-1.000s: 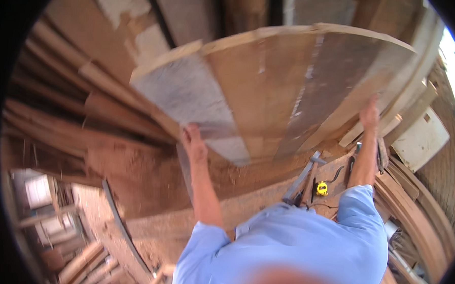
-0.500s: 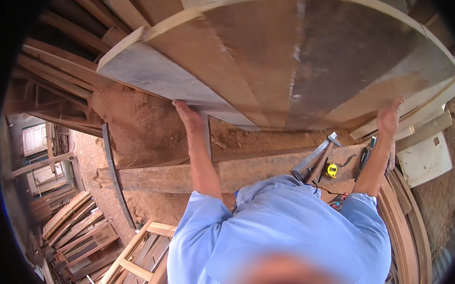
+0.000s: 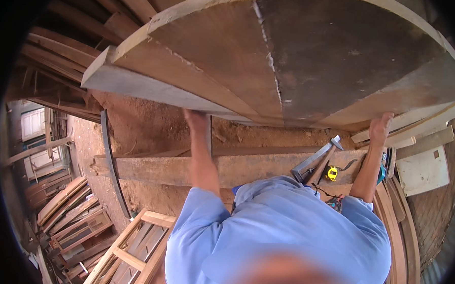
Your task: The person pulls nails from a curved wooden board using pliers, sets it aside to retrieve a straight wooden plank, and then aligns the plank against the curved board on a workbench.
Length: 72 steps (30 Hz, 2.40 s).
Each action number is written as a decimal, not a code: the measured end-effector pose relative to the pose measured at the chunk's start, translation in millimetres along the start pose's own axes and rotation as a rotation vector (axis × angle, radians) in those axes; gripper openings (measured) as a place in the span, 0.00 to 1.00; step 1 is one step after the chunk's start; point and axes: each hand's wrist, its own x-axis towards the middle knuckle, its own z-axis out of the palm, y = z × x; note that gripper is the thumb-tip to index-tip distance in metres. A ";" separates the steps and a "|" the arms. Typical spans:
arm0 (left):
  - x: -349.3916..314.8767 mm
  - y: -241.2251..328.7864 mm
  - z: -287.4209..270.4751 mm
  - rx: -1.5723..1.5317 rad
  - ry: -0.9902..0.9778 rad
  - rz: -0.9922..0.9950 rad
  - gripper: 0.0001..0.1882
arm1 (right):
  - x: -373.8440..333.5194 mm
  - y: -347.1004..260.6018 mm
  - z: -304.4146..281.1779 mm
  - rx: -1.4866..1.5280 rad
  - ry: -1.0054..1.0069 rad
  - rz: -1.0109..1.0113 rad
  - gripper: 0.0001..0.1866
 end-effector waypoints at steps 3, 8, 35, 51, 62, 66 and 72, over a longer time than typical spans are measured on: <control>20.7 -34.4 -4.0 0.036 0.108 0.107 0.34 | -0.3 -15.3 -1.0 -0.065 0.025 -0.059 0.12; 26.7 -24.8 33.2 -0.010 0.118 0.149 0.29 | -14.1 -73.5 -9.6 -0.635 0.063 -0.427 0.12; -188.7 191.8 -154.0 -0.382 0.385 0.635 0.27 | 7.5 -546.8 82.5 0.337 -0.014 -0.278 0.27; -178.9 187.7 -286.2 -0.538 0.397 0.439 0.33 | -84.7 -703.0 147.3 0.087 -0.880 -0.888 0.35; -180.6 220.4 -319.7 -0.543 0.673 0.285 0.36 | -135.1 -658.9 175.0 -0.068 -0.797 -0.733 0.35; -183.4 237.3 -332.2 -0.516 0.747 0.222 0.38 | -170.5 -698.3 192.4 -0.194 -0.714 -0.878 0.30; -179.1 274.7 -340.8 -0.273 0.681 0.309 0.42 | -205.0 -730.8 239.1 -0.165 -0.657 -1.035 0.24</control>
